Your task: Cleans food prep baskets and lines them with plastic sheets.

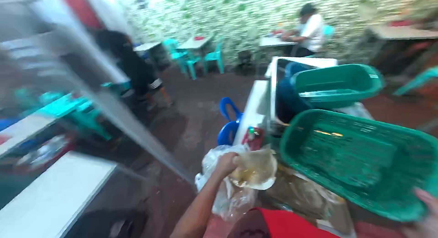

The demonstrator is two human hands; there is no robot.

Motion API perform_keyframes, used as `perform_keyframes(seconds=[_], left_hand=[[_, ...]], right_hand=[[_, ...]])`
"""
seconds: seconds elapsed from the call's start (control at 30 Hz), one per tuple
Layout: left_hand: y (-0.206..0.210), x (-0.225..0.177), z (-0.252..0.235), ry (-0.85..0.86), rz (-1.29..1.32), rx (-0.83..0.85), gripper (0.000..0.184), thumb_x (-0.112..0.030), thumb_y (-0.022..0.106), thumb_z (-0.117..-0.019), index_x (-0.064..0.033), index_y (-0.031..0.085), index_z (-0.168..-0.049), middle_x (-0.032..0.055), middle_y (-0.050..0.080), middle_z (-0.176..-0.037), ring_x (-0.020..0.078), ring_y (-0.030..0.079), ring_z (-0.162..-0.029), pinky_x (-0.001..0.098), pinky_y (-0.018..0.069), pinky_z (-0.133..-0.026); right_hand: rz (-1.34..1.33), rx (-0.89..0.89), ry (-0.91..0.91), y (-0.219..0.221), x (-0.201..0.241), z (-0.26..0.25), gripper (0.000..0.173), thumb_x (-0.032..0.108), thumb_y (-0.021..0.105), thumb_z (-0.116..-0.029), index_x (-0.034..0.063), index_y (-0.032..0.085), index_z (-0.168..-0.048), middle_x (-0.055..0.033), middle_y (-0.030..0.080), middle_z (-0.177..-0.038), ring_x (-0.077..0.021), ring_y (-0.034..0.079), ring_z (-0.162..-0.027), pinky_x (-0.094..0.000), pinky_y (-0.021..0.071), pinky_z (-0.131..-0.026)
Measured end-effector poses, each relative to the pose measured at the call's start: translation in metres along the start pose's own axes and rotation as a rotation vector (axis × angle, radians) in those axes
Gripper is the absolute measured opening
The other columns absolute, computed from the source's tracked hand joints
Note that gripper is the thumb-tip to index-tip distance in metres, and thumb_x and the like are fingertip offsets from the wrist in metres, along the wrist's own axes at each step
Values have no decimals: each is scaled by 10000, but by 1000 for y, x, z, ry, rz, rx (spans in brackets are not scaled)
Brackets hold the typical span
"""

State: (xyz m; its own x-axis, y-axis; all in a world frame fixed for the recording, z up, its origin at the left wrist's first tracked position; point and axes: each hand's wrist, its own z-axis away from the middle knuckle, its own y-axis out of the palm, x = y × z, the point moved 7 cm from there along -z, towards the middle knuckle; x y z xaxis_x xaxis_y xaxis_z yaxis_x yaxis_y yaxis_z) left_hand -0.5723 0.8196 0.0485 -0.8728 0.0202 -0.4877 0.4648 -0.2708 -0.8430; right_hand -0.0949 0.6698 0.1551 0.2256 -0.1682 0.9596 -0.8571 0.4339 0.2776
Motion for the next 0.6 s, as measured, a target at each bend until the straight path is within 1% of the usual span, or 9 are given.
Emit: perform_keyframes(seconds=[0.03,0.1,0.17,0.23,0.33,0.4,0.47,0.53,0.6], left_hand=[[-18,-10,0,40,14,-94,414,-267,597,-1008,-92,624,-1382,162,596,-1433,338,528,-1372,584,388,-1153],[-54,-38,9,155,72,-269,399,-234,578,-1016,-55,622,-1370,157,588,-1438,323,533,-1363,529,411,-1154],[-79,-82,28,369,127,-427,359,-187,598,-993,-30,662,-1310,167,618,-1397,338,564,-1319,527,442,-1113],[-89,-136,49,607,119,-469,343,-166,655,-952,-41,691,-1269,157,647,-1357,335,594,-1281,531,471,-1076],[-66,-204,56,781,-39,-229,507,-230,762,-901,-96,642,-1375,150,561,-1482,337,524,-1376,533,423,-1137],[-38,-223,40,644,-264,15,783,-334,795,-880,-154,446,-1558,148,306,-1665,355,317,-1522,567,277,-1217],[-17,-222,22,493,-411,141,961,-409,801,-864,-169,278,-1634,174,115,-1715,390,166,-1567,630,183,-1227],[-7,-221,16,422,-472,202,970,-453,760,-894,-135,232,-1643,219,111,-1705,423,129,-1568,675,144,-1218],[2,-222,18,416,-508,269,879,-475,691,-945,-131,266,-1633,231,198,-1683,434,196,-1550,689,167,-1207]], right_hand=[[-6,-53,7,5,-4,-5,255,214,404,-1016,184,534,-1233,161,727,-988,41,698,-909,-195,605,-814],[12,-93,13,15,-10,-9,287,213,399,-993,155,515,-1249,151,712,-919,41,696,-826,-182,609,-732],[39,-92,46,26,-14,-9,362,206,384,-1010,94,457,-1347,113,694,-946,33,691,-828,-184,605,-731],[19,-89,106,38,-21,-7,461,212,387,-1014,61,370,-1450,54,678,-1018,9,689,-863,-207,605,-756],[-11,-91,186,56,-35,-4,569,209,442,-974,53,330,-1510,-22,677,-1084,-43,695,-896,-256,608,-775],[-16,-33,209,65,-42,-2,647,217,468,-938,56,290,-1540,-51,670,-1133,-69,694,-934,-286,607,-802],[-21,7,212,71,-44,1,715,235,507,-897,61,277,-1551,-61,675,-1158,-85,703,-952,-301,615,-808],[-22,6,203,72,-42,3,737,238,542,-863,68,300,-1538,-55,667,-1171,-81,700,-959,-294,612,-807],[-29,6,200,69,-40,5,747,225,537,-870,78,281,-1557,-52,657,-1202,-75,694,-980,-284,606,-821]])
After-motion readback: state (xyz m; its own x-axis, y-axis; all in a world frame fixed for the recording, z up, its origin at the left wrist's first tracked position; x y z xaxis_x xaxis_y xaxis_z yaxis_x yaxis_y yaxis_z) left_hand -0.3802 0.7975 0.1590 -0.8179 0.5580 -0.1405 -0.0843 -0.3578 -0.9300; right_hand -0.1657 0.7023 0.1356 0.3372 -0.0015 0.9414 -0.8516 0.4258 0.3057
